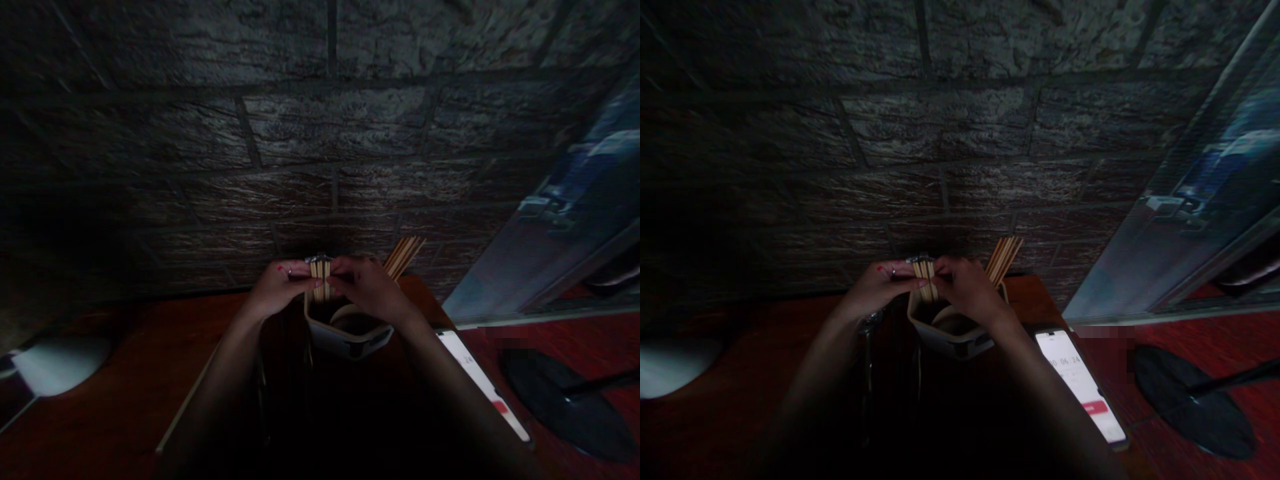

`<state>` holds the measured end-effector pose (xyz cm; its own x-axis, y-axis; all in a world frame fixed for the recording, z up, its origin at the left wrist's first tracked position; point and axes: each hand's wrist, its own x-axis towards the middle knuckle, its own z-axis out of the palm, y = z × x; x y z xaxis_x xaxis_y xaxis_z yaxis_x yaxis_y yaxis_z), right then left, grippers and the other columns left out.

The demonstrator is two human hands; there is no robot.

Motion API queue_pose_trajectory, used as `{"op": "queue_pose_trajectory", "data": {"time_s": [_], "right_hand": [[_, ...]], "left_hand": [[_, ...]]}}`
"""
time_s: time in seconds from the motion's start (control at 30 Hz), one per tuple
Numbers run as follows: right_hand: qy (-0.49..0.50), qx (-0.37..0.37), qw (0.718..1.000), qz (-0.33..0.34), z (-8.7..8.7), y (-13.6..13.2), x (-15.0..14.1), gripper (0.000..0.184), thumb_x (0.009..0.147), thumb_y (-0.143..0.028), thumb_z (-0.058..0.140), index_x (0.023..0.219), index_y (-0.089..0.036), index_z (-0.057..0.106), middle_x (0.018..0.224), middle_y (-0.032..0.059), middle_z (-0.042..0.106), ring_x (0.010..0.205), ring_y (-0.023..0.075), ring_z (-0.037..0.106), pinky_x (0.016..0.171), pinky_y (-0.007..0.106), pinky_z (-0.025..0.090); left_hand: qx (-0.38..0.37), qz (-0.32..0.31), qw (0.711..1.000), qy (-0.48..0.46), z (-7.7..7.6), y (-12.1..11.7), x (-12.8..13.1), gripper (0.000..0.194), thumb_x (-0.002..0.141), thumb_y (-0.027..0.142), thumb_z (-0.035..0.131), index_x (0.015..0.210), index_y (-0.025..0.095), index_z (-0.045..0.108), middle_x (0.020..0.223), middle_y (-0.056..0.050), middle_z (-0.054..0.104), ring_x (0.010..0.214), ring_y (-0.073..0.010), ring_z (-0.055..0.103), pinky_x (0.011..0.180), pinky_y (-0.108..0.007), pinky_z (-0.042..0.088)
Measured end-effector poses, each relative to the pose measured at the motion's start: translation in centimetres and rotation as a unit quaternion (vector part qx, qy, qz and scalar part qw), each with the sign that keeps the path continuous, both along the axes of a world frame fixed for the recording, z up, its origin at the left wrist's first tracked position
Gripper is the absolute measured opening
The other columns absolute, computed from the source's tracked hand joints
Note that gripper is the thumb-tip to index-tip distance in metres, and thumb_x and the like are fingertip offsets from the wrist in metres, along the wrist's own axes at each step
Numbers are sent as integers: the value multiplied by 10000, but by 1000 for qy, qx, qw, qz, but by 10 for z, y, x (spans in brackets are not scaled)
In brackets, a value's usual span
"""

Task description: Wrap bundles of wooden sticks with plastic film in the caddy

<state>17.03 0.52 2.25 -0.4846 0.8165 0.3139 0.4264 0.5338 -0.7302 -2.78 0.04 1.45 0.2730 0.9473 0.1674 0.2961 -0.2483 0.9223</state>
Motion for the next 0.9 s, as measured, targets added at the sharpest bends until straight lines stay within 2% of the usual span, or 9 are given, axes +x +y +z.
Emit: {"op": "queue_pose_trajectory", "data": {"time_s": [0.3, 0.43, 0.53, 0.67, 0.9], "right_hand": [[-1, 2, 1000, 3, -5, 2, -1, 129, 877, -190, 574, 920, -179, 695, 831, 15, 748, 636, 108, 652, 649, 226, 466], [7, 8, 1000, 15, -5, 3, 2, 153, 891, -187, 548, 929, -185, 696, 844, 8, 743, 637, 105, 654, 652, 225, 461], [11, 10, 1000, 14, -4, 3, 3, 163, 902, -201, 533, 923, -191, 695, 777, -4, 728, 633, 108, 653, 649, 226, 455], [-3, 9, 1000, 4, -4, 2, 0, 157, 890, -189, 543, 918, -191, 697, 750, -5, 721, 640, 113, 648, 662, 234, 456], [37, -1, 999, 14, -8, 3, -4, 138, 877, -194, 547, 969, -201, 650, 901, 10, 735, 690, 119, 662, 680, 240, 481]], "left_hand": [[7, -8, 1000, -4, 1, -1, 0, 210, 749, 301, 746, 898, 154, 766, 937, -70, 777, 884, -209, 713, 877, -328, 532], [17, 11, 1000, 15, 0, 1, -1, 201, 741, 314, 754, 864, 155, 769, 881, -56, 778, 831, -204, 706, 800, -302, 531], [17, 22, 999, 21, -2, 2, -1, 196, 732, 314, 762, 837, 148, 764, 850, -50, 775, 791, -193, 699, 760, -288, 525], [6, 4, 1000, 5, -3, 3, 0, 224, 743, 318, 753, 887, 146, 763, 892, -63, 775, 855, -208, 708, 813, -304, 526], [-11, -12, 1000, -20, -3, 3, 1, 225, 718, 265, 768, 911, 151, 748, 960, -73, 774, 898, -205, 716, 871, -327, 533]]}}
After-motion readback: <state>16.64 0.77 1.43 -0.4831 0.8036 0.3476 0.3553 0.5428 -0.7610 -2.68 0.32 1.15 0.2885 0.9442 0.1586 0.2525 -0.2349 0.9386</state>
